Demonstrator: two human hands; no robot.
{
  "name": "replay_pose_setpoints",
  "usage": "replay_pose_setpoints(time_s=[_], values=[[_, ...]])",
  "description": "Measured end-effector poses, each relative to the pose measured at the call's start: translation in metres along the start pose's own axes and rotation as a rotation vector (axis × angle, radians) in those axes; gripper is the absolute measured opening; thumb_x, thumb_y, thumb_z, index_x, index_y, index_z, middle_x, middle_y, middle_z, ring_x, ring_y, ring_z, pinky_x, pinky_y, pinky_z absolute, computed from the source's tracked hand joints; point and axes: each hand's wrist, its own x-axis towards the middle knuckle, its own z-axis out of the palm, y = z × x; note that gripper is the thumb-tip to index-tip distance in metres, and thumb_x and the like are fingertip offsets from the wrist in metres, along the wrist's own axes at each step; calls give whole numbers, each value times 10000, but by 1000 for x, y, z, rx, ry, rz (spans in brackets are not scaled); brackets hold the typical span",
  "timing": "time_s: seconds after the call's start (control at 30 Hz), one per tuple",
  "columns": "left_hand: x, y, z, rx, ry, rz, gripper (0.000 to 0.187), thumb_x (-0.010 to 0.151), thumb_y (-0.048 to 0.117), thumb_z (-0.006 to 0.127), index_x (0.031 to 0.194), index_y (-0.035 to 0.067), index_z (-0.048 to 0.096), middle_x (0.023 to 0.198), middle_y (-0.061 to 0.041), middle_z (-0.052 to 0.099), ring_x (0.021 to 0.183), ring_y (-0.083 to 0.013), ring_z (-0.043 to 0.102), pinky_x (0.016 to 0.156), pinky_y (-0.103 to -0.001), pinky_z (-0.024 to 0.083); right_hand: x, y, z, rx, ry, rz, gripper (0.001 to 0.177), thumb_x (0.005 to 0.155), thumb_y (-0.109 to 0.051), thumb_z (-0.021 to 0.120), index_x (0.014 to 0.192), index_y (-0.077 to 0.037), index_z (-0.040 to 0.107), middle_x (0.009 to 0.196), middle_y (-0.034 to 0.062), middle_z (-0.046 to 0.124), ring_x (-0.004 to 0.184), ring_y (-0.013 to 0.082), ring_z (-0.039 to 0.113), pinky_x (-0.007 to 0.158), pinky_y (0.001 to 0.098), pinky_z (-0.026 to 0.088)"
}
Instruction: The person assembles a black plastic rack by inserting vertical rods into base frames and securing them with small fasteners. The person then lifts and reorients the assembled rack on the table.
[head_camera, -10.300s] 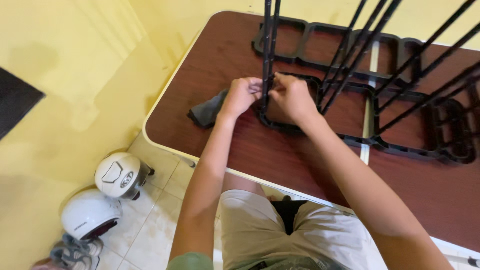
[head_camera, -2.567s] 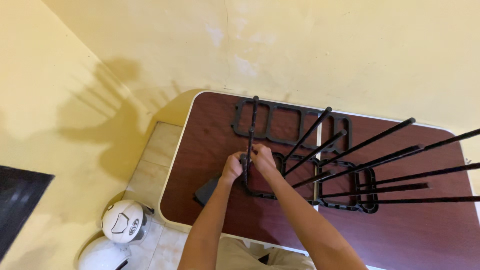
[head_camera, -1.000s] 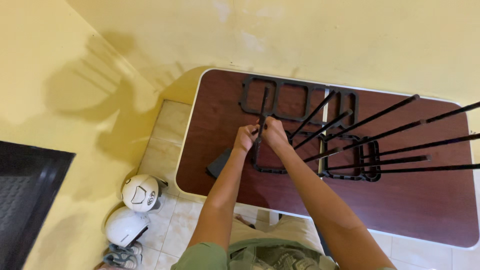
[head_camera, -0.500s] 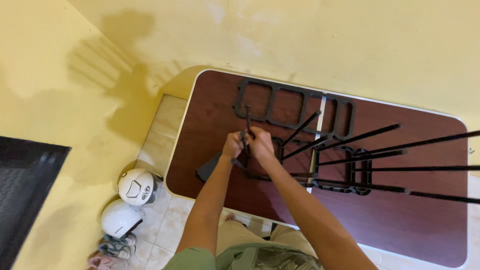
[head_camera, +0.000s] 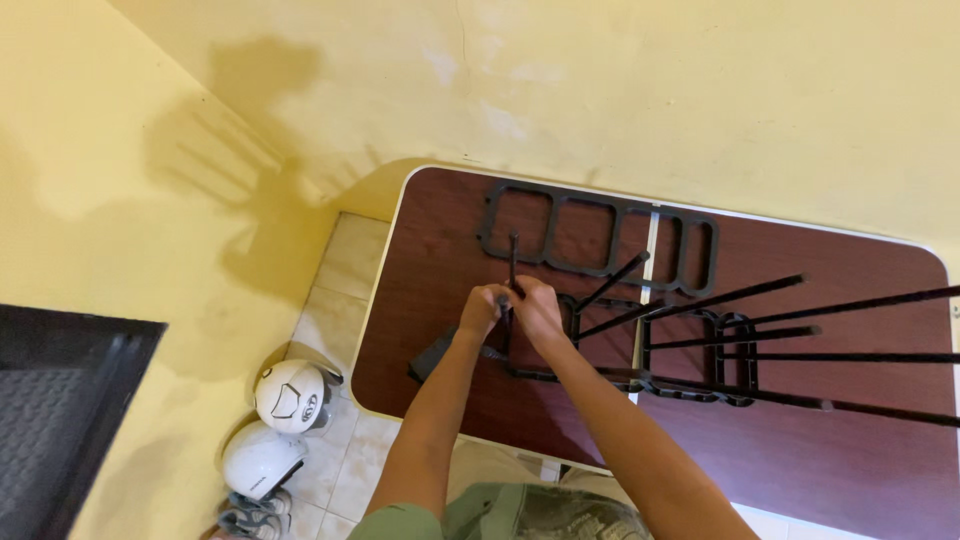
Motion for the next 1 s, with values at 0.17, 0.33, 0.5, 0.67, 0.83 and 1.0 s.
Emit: replay_pose_setpoints(time_s=[0.17,0.33,0.5,0.67,0.83,1.0], values=[[17,0,1,56,-39,17,170,807,36,732,976,51,746,939,-198,723,878,-392,692,755,-438,553,5,4,1,-102,68,-128,205,905,-117,689,1067,4,723,1001,228,731,887,387,707,770,436,566],[19,-5,-7,14,-166,-44,233,775,30,746,1005,58,759,950,-189,730,877,-365,710,763,-413,564,8,8,-1,-130,0,-68,181,925,-97,661,1077,-19,720,951,228,729,847,391,707,719,456,555],[19,-2,-5,5,-145,-28,173,766,34,750,932,78,770,931,-161,745,858,-345,726,769,-405,579,0,-3,-9,-94,-43,-17,193,920,-93,673,1089,-18,725,889,229,726,799,378,715,682,447,549],[18,-2,-4,-30,-78,-22,142,779,67,783,920,73,765,898,-170,731,822,-350,722,718,-408,574,1,-9,-7,-37,-45,211,244,899,-104,707,1126,-18,726,958,203,750,834,327,740,728,426,560],[16,-3,-7,-192,-122,-143,128,884,49,718,998,59,775,874,-121,760,800,-264,736,735,-365,581,-6,-1,-5,-25,-44,37,374,926,-75,669,1293,-5,644,1212,217,703,1121,343,688,912,404,554],[5,2,-9,-241,-191,-190,334,822,51,783,1150,35,722,959,-104,752,835,-181,696,752,-322,567,-79,27,-19,-30,-19,-205,485,951,-49,634,1423,6,542,1361,255,624,1244,402,613,1015,428,506]])
